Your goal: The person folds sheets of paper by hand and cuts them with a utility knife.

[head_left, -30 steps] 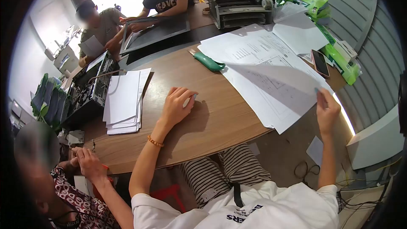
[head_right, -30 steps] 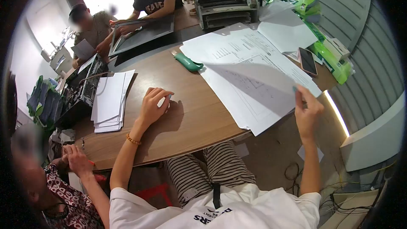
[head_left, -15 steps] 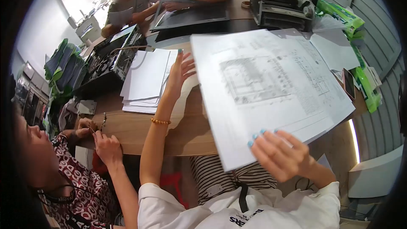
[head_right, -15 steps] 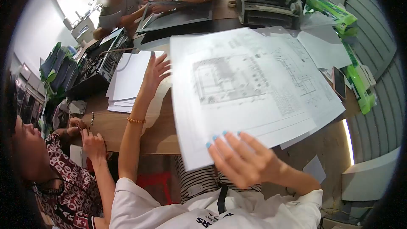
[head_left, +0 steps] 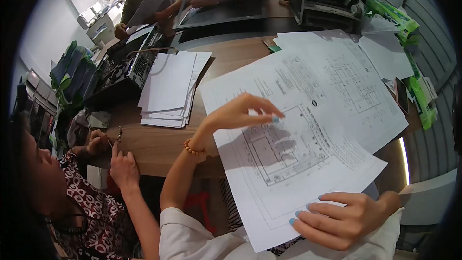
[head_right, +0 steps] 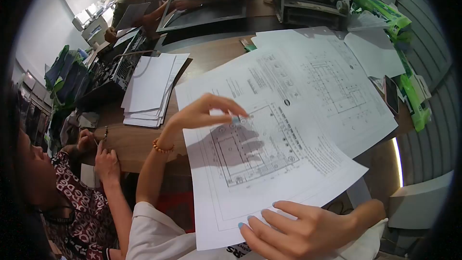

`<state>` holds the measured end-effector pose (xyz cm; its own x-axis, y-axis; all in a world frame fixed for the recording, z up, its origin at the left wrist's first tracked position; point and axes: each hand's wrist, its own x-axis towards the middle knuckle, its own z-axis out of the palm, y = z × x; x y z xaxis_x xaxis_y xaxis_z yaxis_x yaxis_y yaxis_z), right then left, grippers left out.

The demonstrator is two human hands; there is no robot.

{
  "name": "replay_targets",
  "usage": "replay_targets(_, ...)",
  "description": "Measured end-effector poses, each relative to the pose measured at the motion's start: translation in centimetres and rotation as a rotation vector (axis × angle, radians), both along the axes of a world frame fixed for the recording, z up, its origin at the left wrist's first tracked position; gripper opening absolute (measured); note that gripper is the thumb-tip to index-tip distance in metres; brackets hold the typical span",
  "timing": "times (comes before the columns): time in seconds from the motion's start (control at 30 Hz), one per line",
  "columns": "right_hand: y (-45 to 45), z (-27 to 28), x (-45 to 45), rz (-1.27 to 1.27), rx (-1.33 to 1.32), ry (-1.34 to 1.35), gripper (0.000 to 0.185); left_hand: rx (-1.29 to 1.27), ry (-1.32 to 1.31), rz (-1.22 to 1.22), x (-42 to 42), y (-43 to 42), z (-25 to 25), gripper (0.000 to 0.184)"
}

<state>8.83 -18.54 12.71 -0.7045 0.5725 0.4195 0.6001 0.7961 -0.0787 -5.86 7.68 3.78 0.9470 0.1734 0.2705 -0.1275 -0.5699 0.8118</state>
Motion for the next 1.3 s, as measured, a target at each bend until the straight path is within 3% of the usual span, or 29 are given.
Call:
replay_targets(0.1,0.6,1.3,0.5,0.072,-0.082,0.010,0.015,-0.035,0.183,-0.098,0.1,-0.4,-0.2,0.024)
replay_targets(0.17,1.4,1.8,0.9,0.113,-0.124,0.022,0.015,-0.230,0.340,-0.097,-0.2,0.0,0.9,0.025)
replay_targets(0.23,2.5,2.4,1.4,0.244,-0.436,0.084,0.019,-0.262,0.216,-0.073,-0.5,1.4,0.0,0.029)
replay_targets(0.3,5.1,3.0,1.5,0.307,-0.496,0.002,0.019,-0.086,-0.100,0.344,-0.8,2.6,-0.8,0.031)
replay_targets(0.37,8.4,2.7,1.4,0.317,-0.705,-0.223,0.018,-0.229,0.009,0.598,-1.9,4.3,-0.9,0.033)
replay_targets(0.43,12.8,1.6,1.2,0.311,-0.774,-0.246,0.020,-0.235,0.074,0.726,-2.7,4.7,-0.5,0.041)
replay_targets(0.5,17.8,0.9,0.3,0.272,-0.899,-0.373,0.021,-0.506,0.075,0.463,-3.6,5.4,-0.2,0.062)
replay_targets(0.57,21.9,0.0,-0.7,0.302,-0.801,-0.517,0.012,-0.560,0.095,0.354,-4.2,5.8,-0.2,0.071)
replay_targets(0.63,24.3,-0.3,-1.9,0.107,-0.824,-0.627,0.012,-0.747,0.243,-0.121,-5.0,5.9,0.3,0.078)
replay_targets(0.67,24.8,-0.5,-1.9,0.104,-0.820,-0.625,0.012,-0.768,0.280,0.017,-5.3,5.4,0.0,0.060)
replay_targets(0.7,25.2,-0.8,-1.9,0.033,-0.791,-0.581,0.014,-0.765,0.280,0.014,-5.4,5.5,0.2,0.060)
replay_targets(0.77,25.5,-1.8,-1.3,-0.042,-0.768,-0.543,0.016,-0.289,0.470,0.157,-5.2,5.8,0.2,0.035)
replay_targets(0.8,25.1,-3.0,-0.2,-0.080,-0.564,-0.337,0.021,-0.376,0.530,0.267,-4.9,5.1,1.2,0.021)
replay_targets(0.83,24.0,-3.4,0.4,-0.118,-0.360,-0.131,0.026,-0.384,0.531,0.259,-5.0,5.1,1.5,0.021)
replay_targets(0.9,20.5,-2.6,1.8,-0.355,0.006,-0.076,0.034,-0.293,0.572,0.365,-6.0,5.8,1.6,0.017)
replay_targets(0.97,16.8,-2.8,3.8,-0.425,-0.008,0.081,0.033,-0.158,0.564,0.484,-7.0,5.9,2.0,0.021)
replay_targets(1.2,13.4,-9.1,7.3,-0.381,-0.040,-0.162,0.048,0.027,0.672,0.649,-7.1,5.6,1.7,0.032)
replay_targets(1.27,13.9,-10.0,7.3,-0.384,-0.069,-0.126,0.049,0.568,0.445,1.007,-5.6,3.7,1.2,0.033)
replay_targets(1.3,14.1,-10.2,7.3,-0.385,-0.089,-0.098,0.050,0.619,0.364,0.996,-4.2,2.9,0.9,0.032)
